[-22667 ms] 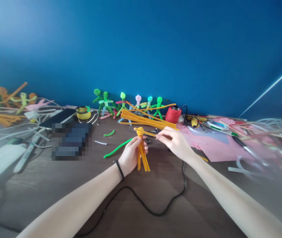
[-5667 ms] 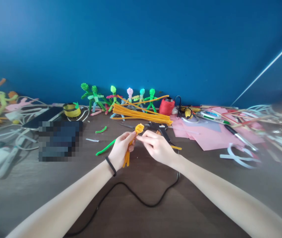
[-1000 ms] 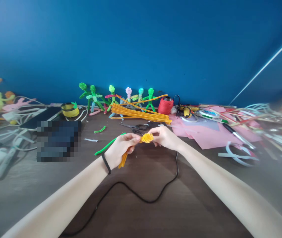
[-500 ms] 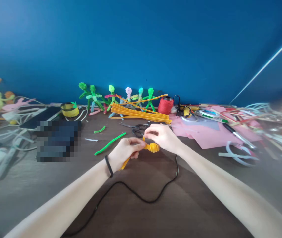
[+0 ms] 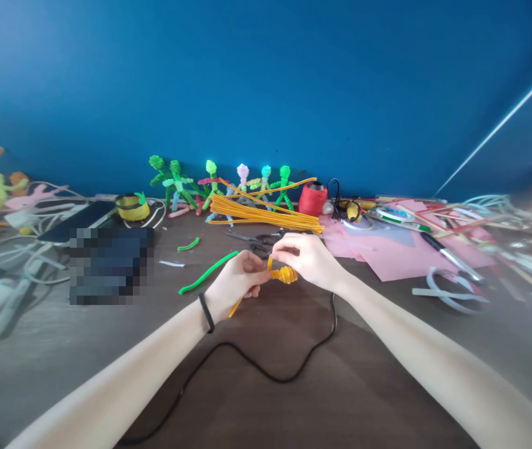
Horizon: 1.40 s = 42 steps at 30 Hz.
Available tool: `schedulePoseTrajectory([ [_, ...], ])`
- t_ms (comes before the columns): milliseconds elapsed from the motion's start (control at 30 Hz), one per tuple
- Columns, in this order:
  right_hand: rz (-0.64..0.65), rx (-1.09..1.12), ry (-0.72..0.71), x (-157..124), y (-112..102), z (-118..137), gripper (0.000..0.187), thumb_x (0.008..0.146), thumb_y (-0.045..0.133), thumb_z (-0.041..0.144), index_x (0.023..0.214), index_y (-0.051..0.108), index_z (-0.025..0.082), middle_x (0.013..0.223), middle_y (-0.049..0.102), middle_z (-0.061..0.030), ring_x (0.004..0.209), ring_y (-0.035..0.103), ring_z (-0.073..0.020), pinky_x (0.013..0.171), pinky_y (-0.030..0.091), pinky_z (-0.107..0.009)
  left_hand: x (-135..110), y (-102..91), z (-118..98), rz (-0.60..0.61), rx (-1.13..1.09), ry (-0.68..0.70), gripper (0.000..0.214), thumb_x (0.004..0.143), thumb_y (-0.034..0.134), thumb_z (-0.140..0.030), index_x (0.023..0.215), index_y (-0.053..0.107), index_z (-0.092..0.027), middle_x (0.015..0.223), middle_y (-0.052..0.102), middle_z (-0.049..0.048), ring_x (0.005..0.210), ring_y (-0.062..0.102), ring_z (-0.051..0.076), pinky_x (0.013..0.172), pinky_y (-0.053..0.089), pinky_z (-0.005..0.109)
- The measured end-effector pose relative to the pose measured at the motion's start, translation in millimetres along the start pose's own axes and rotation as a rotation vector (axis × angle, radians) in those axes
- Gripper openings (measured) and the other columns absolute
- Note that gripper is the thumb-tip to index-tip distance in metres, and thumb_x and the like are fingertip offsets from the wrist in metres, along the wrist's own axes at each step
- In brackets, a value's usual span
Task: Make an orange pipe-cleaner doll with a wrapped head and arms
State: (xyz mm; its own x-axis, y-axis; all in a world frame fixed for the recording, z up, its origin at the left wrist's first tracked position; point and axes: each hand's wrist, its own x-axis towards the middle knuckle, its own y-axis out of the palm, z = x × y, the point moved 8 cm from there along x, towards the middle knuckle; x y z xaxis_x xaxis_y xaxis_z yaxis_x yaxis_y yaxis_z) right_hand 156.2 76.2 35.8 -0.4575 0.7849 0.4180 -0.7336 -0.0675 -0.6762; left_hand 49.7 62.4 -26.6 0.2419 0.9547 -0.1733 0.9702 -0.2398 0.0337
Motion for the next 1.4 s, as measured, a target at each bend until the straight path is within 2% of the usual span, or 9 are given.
schedulePoseTrajectory([
  [167, -0.050, -0.041, -0.044, -2, -2, 9, 0.011, 0.078, 0.055, 0.018, 0.069, 0.062, 0.016, 0.070, 0.058, -0.0006, 0.062, 0.051, -0.0094, 0.058, 0.038, -0.021, 0, -1.3, -1, 0.001, 0.080, 0.016, 0.015, 0.065, 0.060, -0.021, 0.077, 0.056, -0.013, 0.056, 0.053, -0.0029, 0.036, 0.038, 0.002, 0.035, 0.023, 0.017],
  [300, -0.068, -0.148, -0.105, -3, -2, 19, 0.012, 0.078, 0.055, 0.018, 0.070, 0.063, 0.016, 0.071, 0.059, -0.0021, 0.067, 0.050, -0.0121, 0.061, 0.038, -0.024, -1, -4.5, -5, -0.038, 0.113, 0.051, 0.014, 0.067, 0.056, -0.022, 0.074, 0.060, -0.011, 0.066, 0.061, 0.0025, 0.039, 0.038, 0.002, 0.037, 0.025, 0.018],
  [467, -0.029, -0.236, -0.208, -6, 4, 32, 0.014, 0.079, 0.055, 0.022, 0.070, 0.064, 0.017, 0.069, 0.062, -0.0031, 0.070, 0.048, -0.0149, 0.067, 0.037, -0.028, -1, -14.1, -5, -0.143, 0.012, 0.042, 0.009, 0.063, 0.057, -0.018, 0.067, 0.060, -0.010, 0.047, 0.053, -0.0010, 0.036, 0.035, 0.003, 0.036, 0.022, 0.018],
  [600, 0.030, -0.087, -0.104, -6, 12, 23, 0.013, 0.079, 0.053, 0.020, 0.073, 0.064, 0.015, 0.075, 0.061, -0.0033, 0.067, 0.052, -0.0120, 0.061, 0.039, -0.024, 1, -23.1, -2, -0.203, -0.146, 0.033, 0.017, 0.062, 0.061, -0.019, 0.074, 0.061, -0.008, 0.039, 0.044, -0.0044, 0.036, 0.034, 0.003, 0.036, 0.021, 0.017],
  [767, 0.054, 0.065, -0.016, -5, 17, 9, 0.011, 0.077, 0.055, 0.018, 0.074, 0.065, 0.016, 0.076, 0.063, -0.0029, 0.067, 0.056, -0.0119, 0.061, 0.042, -0.023, 5, -27.3, -3, -0.198, -0.307, 0.045, 0.020, 0.060, 0.064, -0.014, 0.078, 0.061, -0.008, 0.054, 0.054, -0.0004, 0.039, 0.039, 0.003, 0.036, 0.025, 0.016],
  [1000, 0.168, 0.325, 0.252, -6, 28, -26, 0.017, 0.073, 0.057, 0.022, 0.083, 0.067, 0.013, 0.079, 0.065, -0.0047, 0.057, 0.055, -0.0112, 0.053, 0.046, -0.024, 9, -24.3, 0, -0.124, -0.295, 0.012, 0.013, 0.061, 0.064, -0.014, 0.072, 0.059, -0.009, 0.065, 0.057, 0.0016, 0.044, 0.047, 0.003, 0.035, 0.027, 0.015],
  [1200, 0.215, 0.328, 0.232, -6, 29, -32, 0.024, 0.071, 0.059, 0.027, 0.089, 0.066, 0.013, 0.075, 0.064, -0.0035, 0.059, 0.054, -0.0115, 0.054, 0.045, -0.025, 4, -19.2, -1, -0.104, -0.210, -0.017, 0.013, 0.062, 0.065, -0.018, 0.069, 0.058, -0.011, 0.059, 0.054, -0.0003, 0.046, 0.047, 0.004, 0.036, 0.027, 0.013],
  [1300, 0.208, 0.242, 0.179, -4, 24, -33, 0.016, 0.072, 0.058, 0.023, 0.080, 0.066, 0.011, 0.067, 0.060, -0.0017, 0.055, 0.052, -0.0105, 0.053, 0.042, -0.024, 3, -14.7, 0, -0.071, -0.177, -0.049, 0.013, 0.061, 0.065, -0.018, 0.068, 0.057, -0.010, 0.059, 0.053, -0.0002, 0.045, 0.043, 0.003, 0.035, 0.024, 0.012],
  [1400, 0.196, 0.192, 0.125, -3, 19, -29, 0.011, 0.072, 0.056, 0.016, 0.073, 0.065, 0.012, 0.070, 0.060, -0.0026, 0.062, 0.053, -0.0113, 0.056, 0.041, -0.023, 2, -10.3, 3, -0.028, -0.106, -0.097, 0.012, 0.061, 0.065, -0.019, 0.067, 0.057, -0.011, 0.051, 0.050, -0.0017, 0.042, 0.040, 0.003, 0.034, 0.022, 0.013],
])
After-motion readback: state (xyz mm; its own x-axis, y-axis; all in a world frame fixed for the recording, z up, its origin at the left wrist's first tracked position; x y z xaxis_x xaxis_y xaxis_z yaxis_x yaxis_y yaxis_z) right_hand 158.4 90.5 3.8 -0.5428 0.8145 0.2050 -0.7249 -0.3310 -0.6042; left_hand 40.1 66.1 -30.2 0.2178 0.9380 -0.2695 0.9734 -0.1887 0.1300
